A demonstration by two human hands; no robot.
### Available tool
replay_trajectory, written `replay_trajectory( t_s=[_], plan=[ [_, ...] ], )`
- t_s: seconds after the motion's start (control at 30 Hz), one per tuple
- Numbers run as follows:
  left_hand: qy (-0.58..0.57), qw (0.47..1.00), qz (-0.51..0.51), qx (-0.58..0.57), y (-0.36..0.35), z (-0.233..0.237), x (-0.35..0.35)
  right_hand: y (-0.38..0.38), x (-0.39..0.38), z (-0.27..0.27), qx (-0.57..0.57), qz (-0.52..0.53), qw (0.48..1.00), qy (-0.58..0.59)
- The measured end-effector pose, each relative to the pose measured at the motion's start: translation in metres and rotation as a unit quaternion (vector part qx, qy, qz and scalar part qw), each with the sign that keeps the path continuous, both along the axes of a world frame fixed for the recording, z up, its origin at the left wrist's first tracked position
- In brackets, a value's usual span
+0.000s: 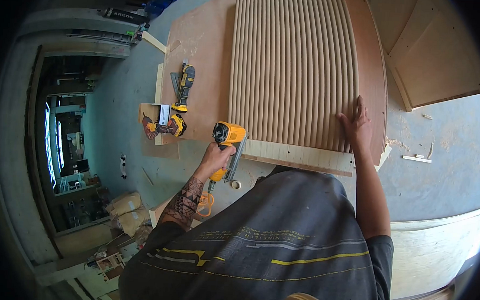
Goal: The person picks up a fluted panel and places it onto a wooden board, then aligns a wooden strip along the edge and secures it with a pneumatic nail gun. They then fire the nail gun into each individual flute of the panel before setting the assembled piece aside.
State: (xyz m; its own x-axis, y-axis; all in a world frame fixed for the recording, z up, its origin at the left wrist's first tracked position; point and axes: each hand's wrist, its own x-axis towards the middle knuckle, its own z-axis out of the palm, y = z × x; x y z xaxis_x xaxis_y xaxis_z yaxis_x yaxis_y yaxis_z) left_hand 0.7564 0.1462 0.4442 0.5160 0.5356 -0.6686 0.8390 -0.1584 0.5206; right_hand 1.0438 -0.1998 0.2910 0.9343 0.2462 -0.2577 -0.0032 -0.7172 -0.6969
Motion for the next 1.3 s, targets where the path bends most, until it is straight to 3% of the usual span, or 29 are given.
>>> replay_trajectory(
  t_s=[0.13,0.23,0.4,0.6,0.67,0.77,0.87,1.03,1.3],
  plan=[
    [0.017,0.998,-0.046,0.047,0.0,-0.002,-0.001,0.001,0.001,0.007,-0.015,-0.005,0.999,0.032],
    [0.017,0.994,-0.079,0.068,0.006,-0.006,-0.002,-0.001,0.0,-0.006,-0.007,0.002,1.0,-0.013],
    [0.042,0.995,-0.088,0.026,0.016,0.003,0.004,0.0,-0.001,-0.006,0.004,0.0,1.0,-0.017],
    [-0.062,0.995,-0.069,-0.018,0.06,0.04,0.086,0.004,0.002,-0.001,0.044,-0.025,0.999,0.012],
    [-0.109,0.991,-0.069,-0.027,0.089,0.037,0.134,0.002,0.002,-0.002,0.056,-0.04,0.997,0.023],
    [-0.116,0.985,-0.125,-0.009,0.122,0.029,0.21,-0.003,0.003,-0.024,0.065,-0.034,0.996,-0.055],
    [-0.094,0.983,-0.157,-0.022,0.14,0.011,0.262,-0.004,0.001,-0.02,0.115,-0.059,0.992,-0.017],
    [-0.07,0.981,-0.18,0.0,0.152,-0.008,0.293,-0.003,0.0,-0.016,0.151,-0.071,0.986,0.021],
    [-0.084,0.981,-0.175,-0.024,0.157,-0.014,0.285,-0.005,0.0,-0.018,0.133,-0.076,0.988,0.015]
  ],
)
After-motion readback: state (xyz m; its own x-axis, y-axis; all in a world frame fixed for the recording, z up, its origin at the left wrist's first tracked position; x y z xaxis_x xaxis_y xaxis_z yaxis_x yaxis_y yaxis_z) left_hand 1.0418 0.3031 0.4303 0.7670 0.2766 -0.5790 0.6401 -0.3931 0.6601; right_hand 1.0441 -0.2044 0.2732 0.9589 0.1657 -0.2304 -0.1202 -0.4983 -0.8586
